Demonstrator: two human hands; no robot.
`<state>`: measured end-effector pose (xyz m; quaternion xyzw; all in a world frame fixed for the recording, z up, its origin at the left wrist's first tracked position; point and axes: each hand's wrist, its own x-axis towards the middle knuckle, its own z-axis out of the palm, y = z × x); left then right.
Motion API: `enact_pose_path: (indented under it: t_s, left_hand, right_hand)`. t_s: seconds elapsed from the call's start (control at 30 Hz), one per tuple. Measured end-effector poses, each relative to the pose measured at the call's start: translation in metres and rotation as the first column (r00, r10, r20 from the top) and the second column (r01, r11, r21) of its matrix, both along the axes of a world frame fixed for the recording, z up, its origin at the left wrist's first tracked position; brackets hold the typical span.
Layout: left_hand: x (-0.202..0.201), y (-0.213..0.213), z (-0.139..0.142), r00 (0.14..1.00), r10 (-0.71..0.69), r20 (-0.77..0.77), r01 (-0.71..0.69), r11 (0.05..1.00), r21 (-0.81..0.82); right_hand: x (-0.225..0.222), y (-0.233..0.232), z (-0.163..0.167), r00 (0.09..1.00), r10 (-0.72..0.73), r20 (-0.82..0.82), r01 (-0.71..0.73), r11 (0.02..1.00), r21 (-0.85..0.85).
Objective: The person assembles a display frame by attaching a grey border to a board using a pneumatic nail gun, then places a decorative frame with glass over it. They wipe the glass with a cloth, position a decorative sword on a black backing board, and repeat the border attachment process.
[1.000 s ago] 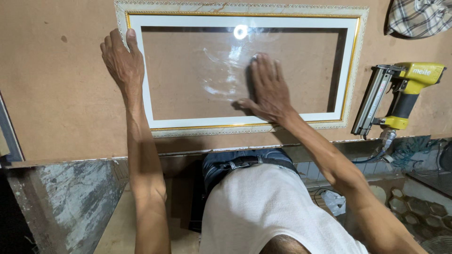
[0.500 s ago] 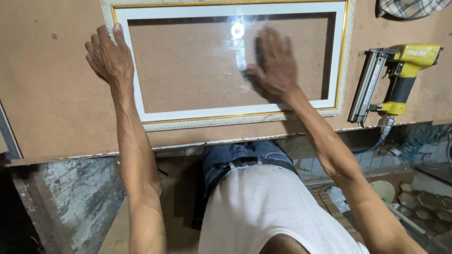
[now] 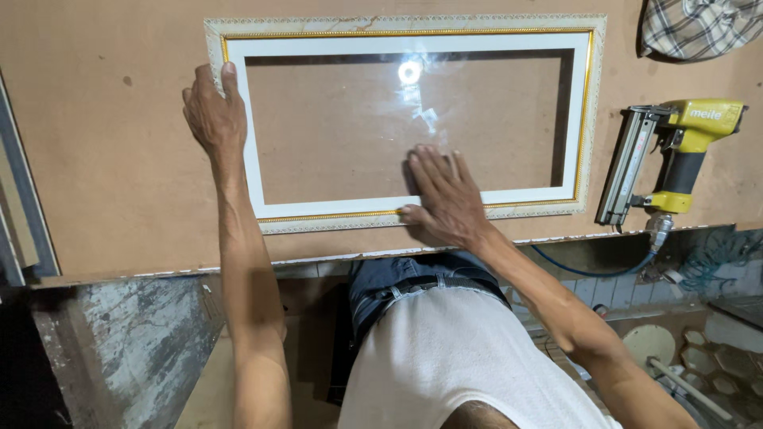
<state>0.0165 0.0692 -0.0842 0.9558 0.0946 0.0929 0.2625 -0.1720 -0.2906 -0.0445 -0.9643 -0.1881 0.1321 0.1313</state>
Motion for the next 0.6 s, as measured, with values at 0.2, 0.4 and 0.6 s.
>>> enact_pose_path:
  t_s: [0.2,0.4,0.6]
  left_hand:
    - [-0.001,-0.001,-0.001,1.000,0.011,-0.027,-0.012,0.999,-0.042]
    - [0.000,-0.006,0.006,0.998,0.024,-0.061,-0.028,0.998,-0.051]
    - [-0.002,-0.007,0.013,0.997,0.047,-0.063,-0.042,0.996,0.084]
  right_hand:
    - [0.063,-0.026,-0.016,0.989,-0.096,0.112,0.099,0.995,-0.023]
    - [0.151,0.087,-0.028,0.990,0.068,0.126,-0.053,0.992,-0.116]
    - [0.149,0.046,-0.026,0.981,0.105,0.162,-0.103,0.994,-0.021]
